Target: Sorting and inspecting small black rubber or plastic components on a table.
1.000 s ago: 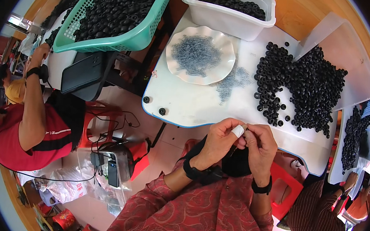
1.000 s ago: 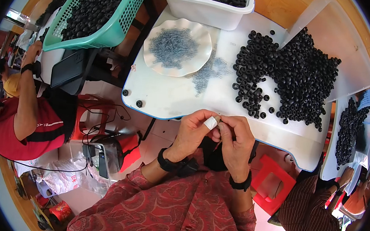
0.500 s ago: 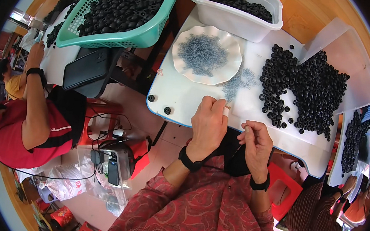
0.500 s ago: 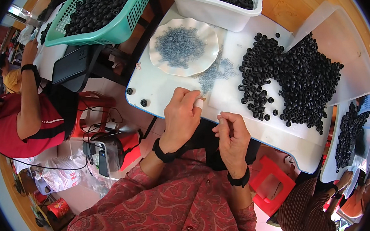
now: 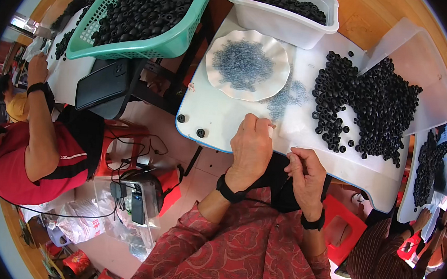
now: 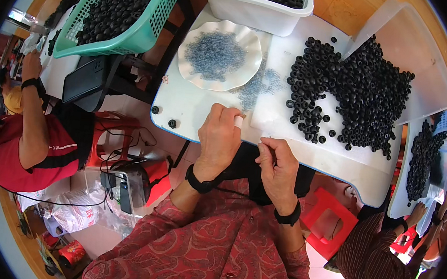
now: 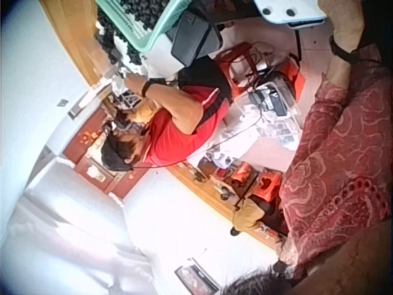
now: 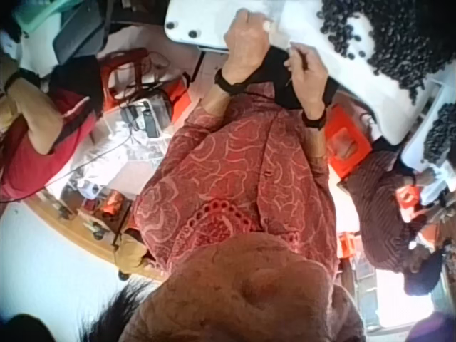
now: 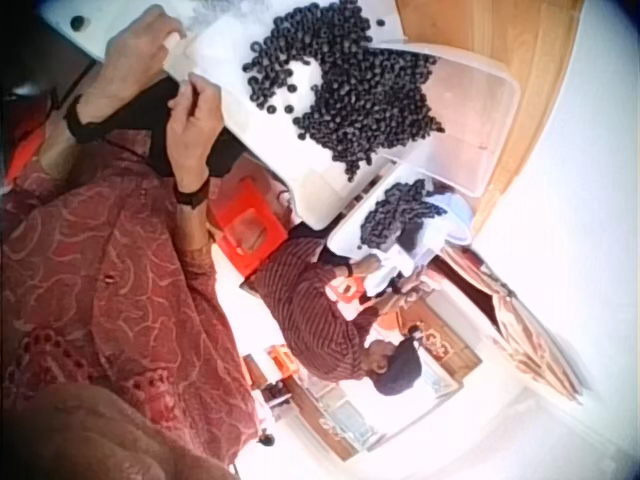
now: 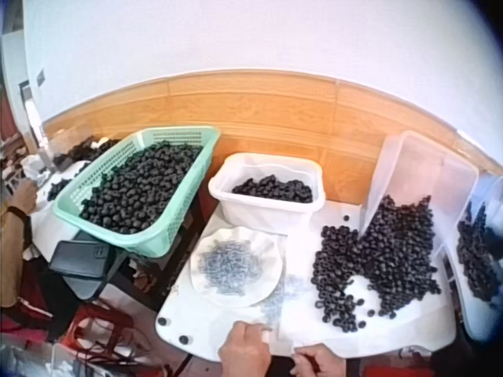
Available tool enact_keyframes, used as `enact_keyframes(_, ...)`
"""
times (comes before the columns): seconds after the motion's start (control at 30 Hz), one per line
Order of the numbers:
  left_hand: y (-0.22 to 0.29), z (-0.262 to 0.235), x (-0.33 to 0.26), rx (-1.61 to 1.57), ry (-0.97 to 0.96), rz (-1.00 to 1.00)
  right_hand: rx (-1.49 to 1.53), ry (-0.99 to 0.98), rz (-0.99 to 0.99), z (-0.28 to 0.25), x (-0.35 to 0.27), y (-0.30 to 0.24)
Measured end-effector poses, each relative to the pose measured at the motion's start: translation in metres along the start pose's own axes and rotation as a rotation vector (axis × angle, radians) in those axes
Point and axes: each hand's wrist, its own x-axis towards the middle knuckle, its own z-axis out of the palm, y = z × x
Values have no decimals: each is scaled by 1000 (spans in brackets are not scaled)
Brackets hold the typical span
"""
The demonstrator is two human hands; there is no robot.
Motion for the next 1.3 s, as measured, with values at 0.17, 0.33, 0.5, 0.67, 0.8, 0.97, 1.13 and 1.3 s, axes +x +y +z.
enact_keyframes(0.17,-9,-7,-3,-453,8,-74,36,25,-8,-1,1,-4)
enact_keyframes(0.33,5,-33,1,-1179,-477,-656,101,28,4,0,1,-10)
enact_keyframes(0.5,10,-26,-5,-1230,-560,-584,125,44,-19,-4,-2,-16)
enact_keyframes(0.67,19,-22,-9,-1068,-608,-402,154,68,-20,-9,-3,-20)
enact_keyframes(0.8,23,-18,-8,-942,-594,-278,173,98,-5,-13,-6,-16)
enact_keyframes(0.97,31,-13,-9,-888,-644,-315,97,96,-24,-24,-8,-10)
enact_keyframes(1.13,33,-1,-15,-897,-634,-287,64,132,-32,-30,-11,-4)
enact_keyframes(1.3,38,10,-16,-875,-605,-285,117,174,27,-36,-15,-4)
